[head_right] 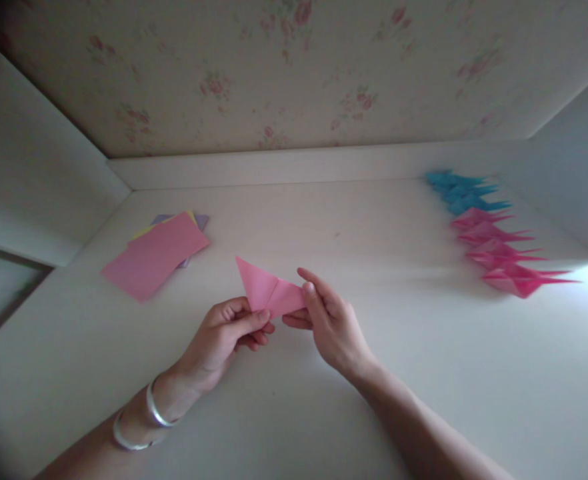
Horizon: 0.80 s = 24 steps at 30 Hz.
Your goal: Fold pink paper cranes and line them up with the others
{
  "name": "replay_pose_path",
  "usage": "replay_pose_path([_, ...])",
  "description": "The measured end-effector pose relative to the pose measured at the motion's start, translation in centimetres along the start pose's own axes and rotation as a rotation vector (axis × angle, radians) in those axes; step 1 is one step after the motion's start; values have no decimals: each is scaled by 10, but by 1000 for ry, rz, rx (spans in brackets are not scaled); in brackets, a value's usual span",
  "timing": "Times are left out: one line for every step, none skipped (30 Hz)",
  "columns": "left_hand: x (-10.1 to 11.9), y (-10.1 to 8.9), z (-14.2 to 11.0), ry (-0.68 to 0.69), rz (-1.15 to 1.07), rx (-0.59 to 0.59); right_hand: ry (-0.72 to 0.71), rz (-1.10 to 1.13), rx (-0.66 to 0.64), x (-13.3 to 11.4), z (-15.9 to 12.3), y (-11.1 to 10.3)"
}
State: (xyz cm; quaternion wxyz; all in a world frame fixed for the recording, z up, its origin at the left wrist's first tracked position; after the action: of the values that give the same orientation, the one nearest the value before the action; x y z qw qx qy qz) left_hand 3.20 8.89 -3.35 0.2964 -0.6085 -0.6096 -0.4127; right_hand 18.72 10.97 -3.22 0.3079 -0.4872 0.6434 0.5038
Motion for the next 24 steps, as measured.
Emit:
replay_pose_path([0, 0, 0, -2, 3, 2, -11, -4, 6, 0, 0, -1])
replay_pose_path([0, 0, 0, -5, 5, 3, -26, -11, 11, 0, 1, -2])
replay_pose_path([0, 0, 0, -9, 8, 2, -44, -21, 15, 0, 1, -3])
replay_pose_path([0, 1, -1, -13, 12, -1, -65, -31, 20, -1, 2, -4])
replay_pose_path([-1, 1, -1, -15, 16, -4, -86, -42, 26, -1, 3, -6])
replay_pose_path([-1, 1, -1, -15, 18, -9, -108, -51, 35, -2, 3, -7])
replay_pose_path([-1, 1, -1, -13, 19, -14, -130, -59, 47, -3, 3, -8])
replay_pose_path([-1, 2, -1, -9, 20, -22, -150, -65, 64, -5, 4, -10])
replay_pose_path([0, 2, -1, -4, 22, -31, -169, -68, 83, -7, 4, -11])
replay_pose_path([0, 2, -1, 1, 25, -39, -186, -67, 104, -10, 4, -13])
replay_pose_path([1, 2, -1, 5, 29, -45, -201, -62, 125, -13, 4, -15])
replay_pose_path([2, 2, -2, 7, 36, -51, -213, -51, 147, -16, 4, -18])
replay_pose_path([2, 3, -2, 7, 44, -62, -220, -28, 168, -19, 4, -21])
replay_pose_path([2, 4, -2, 5, 55, -79, -217, 6, 181, -22, 5, -23])
replay_pose_path([2, 6, -2, 0, 68, -102, -202, 51, 180, -23, 6, -25])
replay_pose_path([2, 8, -3, -8, 81, -126, -175, 102, 163, -24, 7, -25])
replay_pose_path([1, 10, -3, -17, 96, -153, -136, 149, 121, -23, 8, -23])
replay_pose_path([0, 12, -3, -26, 109, -178, -94, 182, 69, -22, 9, -19])
replay_pose_path([-1, 14, -4, -33, 122, -202, -54, 199, 11, -21, 8, -14])
replay_pose_path([-2, 17, -4, -37, 133, -227, -21, 202, -48, -20, 7, -9])
replay_pose_path([-3, 19, -4, -38, 144, -257, -1, 196, -100, -20, 5, -5])
replay_pose_path([-3, 22, -5, -38, 154, -294, 17, 184, -150, -20, 3, 0])
replay_pose_path([-4, 25, -5, -36, 159, -330, 35, 169, -202, -19, 0, 5])
replay_pose_path([-4, 27, -6, -34, 157, -359, 54, 153, -258, -19, -4, 10])
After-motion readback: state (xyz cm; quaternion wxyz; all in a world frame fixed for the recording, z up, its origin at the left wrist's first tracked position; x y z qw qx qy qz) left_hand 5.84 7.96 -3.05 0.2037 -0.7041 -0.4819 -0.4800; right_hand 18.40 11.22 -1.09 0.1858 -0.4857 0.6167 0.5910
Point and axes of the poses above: each hand's wrist, its own z-axis towards the middle knuckle, its own y-axis out of the palm, x = y × z, the point moved 9 cm from there along z, towards the middle knuckle, and after that the axes turned 6 degrees about z, right-handed, at the moved point
